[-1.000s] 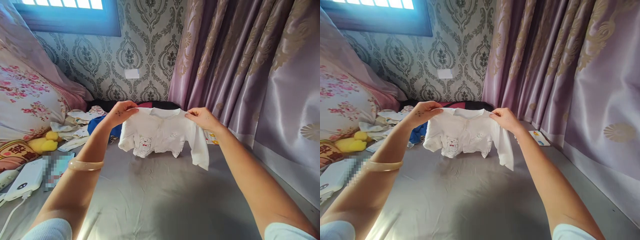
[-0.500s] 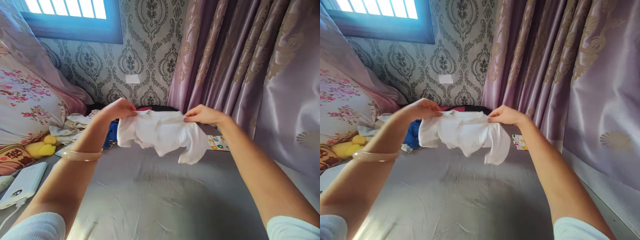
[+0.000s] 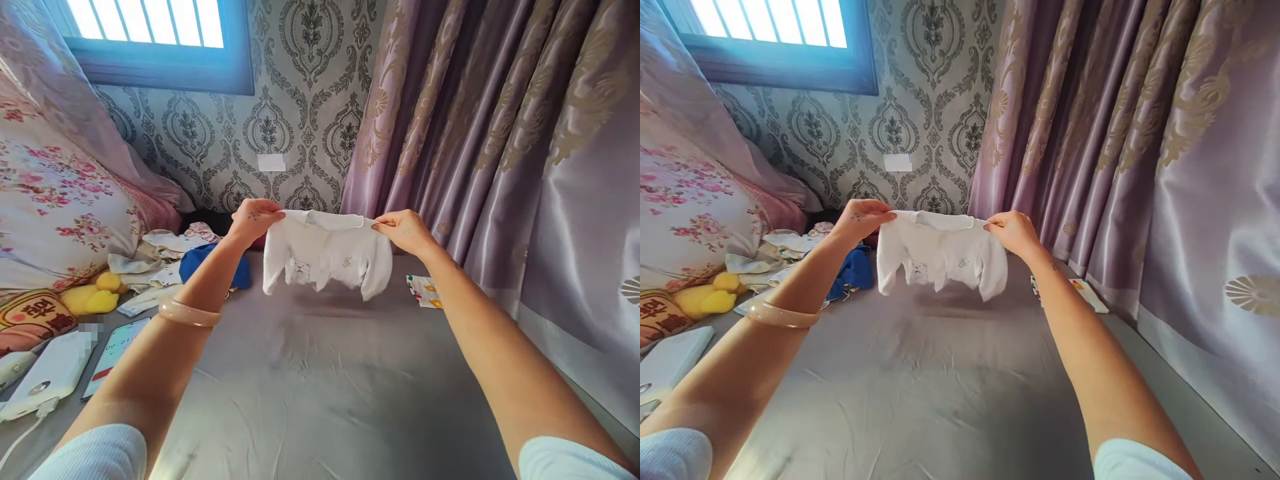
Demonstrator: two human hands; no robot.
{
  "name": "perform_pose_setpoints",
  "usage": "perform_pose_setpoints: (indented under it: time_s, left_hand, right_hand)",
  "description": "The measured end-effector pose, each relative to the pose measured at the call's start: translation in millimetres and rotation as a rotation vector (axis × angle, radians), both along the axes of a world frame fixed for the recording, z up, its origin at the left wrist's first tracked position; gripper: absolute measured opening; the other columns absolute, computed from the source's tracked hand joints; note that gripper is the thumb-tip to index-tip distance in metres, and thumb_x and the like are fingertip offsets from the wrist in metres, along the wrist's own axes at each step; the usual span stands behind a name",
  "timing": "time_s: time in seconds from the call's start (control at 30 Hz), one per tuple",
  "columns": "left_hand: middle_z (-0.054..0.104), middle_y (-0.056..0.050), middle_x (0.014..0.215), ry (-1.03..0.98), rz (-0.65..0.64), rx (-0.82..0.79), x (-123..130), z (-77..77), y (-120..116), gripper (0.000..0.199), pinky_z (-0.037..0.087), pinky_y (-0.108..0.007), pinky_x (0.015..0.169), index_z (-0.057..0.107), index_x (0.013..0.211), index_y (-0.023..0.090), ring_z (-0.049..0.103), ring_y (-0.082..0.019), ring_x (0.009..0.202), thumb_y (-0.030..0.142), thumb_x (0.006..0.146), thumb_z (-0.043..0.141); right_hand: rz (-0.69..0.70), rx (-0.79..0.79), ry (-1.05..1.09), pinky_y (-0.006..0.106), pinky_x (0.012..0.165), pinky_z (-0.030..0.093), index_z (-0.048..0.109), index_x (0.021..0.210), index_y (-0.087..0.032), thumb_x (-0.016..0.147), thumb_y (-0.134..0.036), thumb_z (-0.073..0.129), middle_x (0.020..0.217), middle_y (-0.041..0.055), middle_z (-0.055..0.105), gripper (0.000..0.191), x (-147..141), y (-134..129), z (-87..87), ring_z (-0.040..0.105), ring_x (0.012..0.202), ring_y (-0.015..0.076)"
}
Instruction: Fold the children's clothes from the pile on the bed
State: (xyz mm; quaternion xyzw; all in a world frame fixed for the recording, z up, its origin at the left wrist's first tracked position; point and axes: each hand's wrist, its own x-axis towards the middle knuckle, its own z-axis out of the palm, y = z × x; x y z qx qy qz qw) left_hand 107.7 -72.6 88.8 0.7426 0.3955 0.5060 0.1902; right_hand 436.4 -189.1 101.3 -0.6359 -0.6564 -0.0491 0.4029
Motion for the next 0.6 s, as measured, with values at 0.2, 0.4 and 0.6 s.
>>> perform_pose_setpoints:
  time_s: [0.2,0.4,0.6]
  left_hand:
    - [0.065,-0.003,0.066,-0.069,-0.059,-0.064,2,3.4,-11,0.031,0.048,-0.029,0.061,0.071,0.081,0.016,0.061,-0.020,0.072,0.042,0.064,0.076]
    - [0.066,-0.006,0.070,-0.119,-0.335,-0.218,-8,21.5,-27,0.035,0.048,-0.036,0.062,0.070,0.079,0.018,0.061,-0.021,0.068,0.049,0.062,0.075]
    - [0.068,-0.006,0.074,-0.011,0.008,0.069,8,11.6,-31,0.025,0.040,-0.049,0.087,0.073,0.078,0.022,0.060,-0.030,0.095,0.045,0.070,0.068]
  right_hand:
    - [0.151,-0.047,0.170,0.034,0.068,0.052,0.079,0.085,-0.020,0.073,-0.040,0.071,0.083,0.0054,0.077,0.024,3,-6,-4.1,0.068,0.077,0.0224]
    - [0.351,-0.197,0.324,0.037,0.071,0.055,0.078,0.079,-0.024,0.068,-0.048,0.078,0.078,0.0046,0.075,0.026,5,-32,14.9,0.068,0.075,0.0211]
    - [0.105,-0.022,0.048,0.053,0.099,0.041,0.077,0.079,-0.030,0.080,-0.038,0.069,0.074,-0.0012,0.074,0.012,-7,-26,7.2,0.068,0.081,0.0202]
